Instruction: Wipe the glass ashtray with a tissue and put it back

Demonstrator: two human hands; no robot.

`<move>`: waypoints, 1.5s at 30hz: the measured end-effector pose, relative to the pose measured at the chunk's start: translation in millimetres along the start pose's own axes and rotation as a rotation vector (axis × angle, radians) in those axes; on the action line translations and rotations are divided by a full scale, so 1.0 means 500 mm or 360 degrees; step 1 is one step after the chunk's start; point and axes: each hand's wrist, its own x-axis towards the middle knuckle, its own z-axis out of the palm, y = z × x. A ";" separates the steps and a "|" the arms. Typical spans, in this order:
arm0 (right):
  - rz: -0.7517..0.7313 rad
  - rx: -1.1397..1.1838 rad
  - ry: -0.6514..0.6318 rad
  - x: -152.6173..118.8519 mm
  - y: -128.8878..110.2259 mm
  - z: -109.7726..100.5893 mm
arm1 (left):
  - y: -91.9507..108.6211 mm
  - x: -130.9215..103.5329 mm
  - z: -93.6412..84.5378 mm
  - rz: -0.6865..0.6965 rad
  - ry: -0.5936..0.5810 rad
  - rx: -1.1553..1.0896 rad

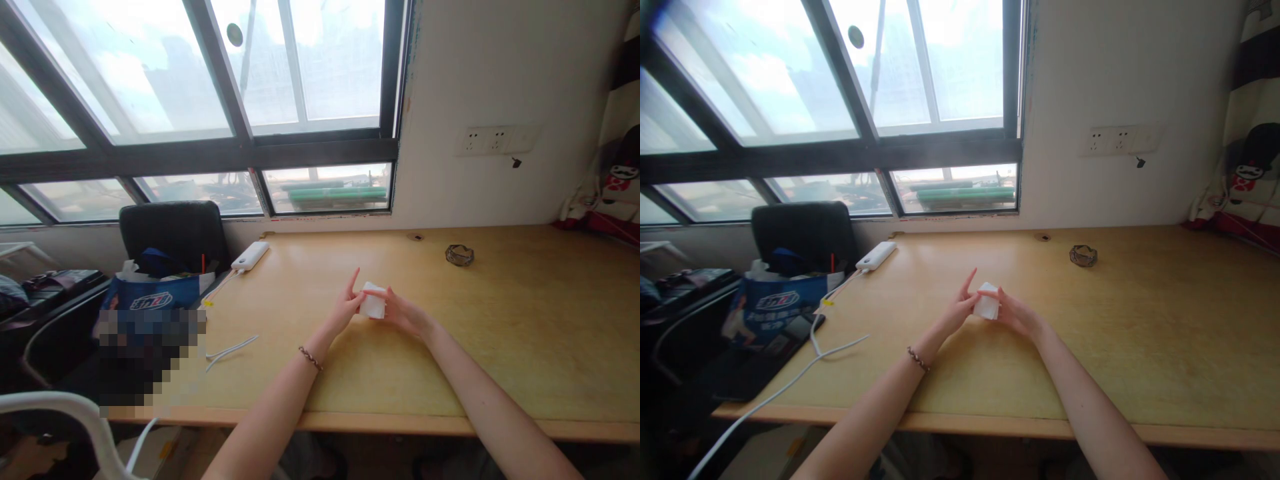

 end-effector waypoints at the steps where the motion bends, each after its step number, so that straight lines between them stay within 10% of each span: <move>1: 0.0000 -0.0019 0.0014 0.000 0.000 0.000 | -0.002 0.000 0.000 -0.0004 -0.0011 0.0003; 19: -0.0212 -0.0045 0.0401 0.011 -0.003 -0.020 | -0.017 0.005 -0.008 -0.0069 0.0012 0.0084; 34: -0.0071 -0.0048 0.0308 0.009 -0.002 -0.004 | 0.000 -0.016 0.017 -0.0442 -0.0477 -0.0116; 45: -0.0332 0.0046 0.0638 0.012 -0.015 -0.033 | 0.002 -0.010 0.015 -0.0338 -0.0214 -0.0057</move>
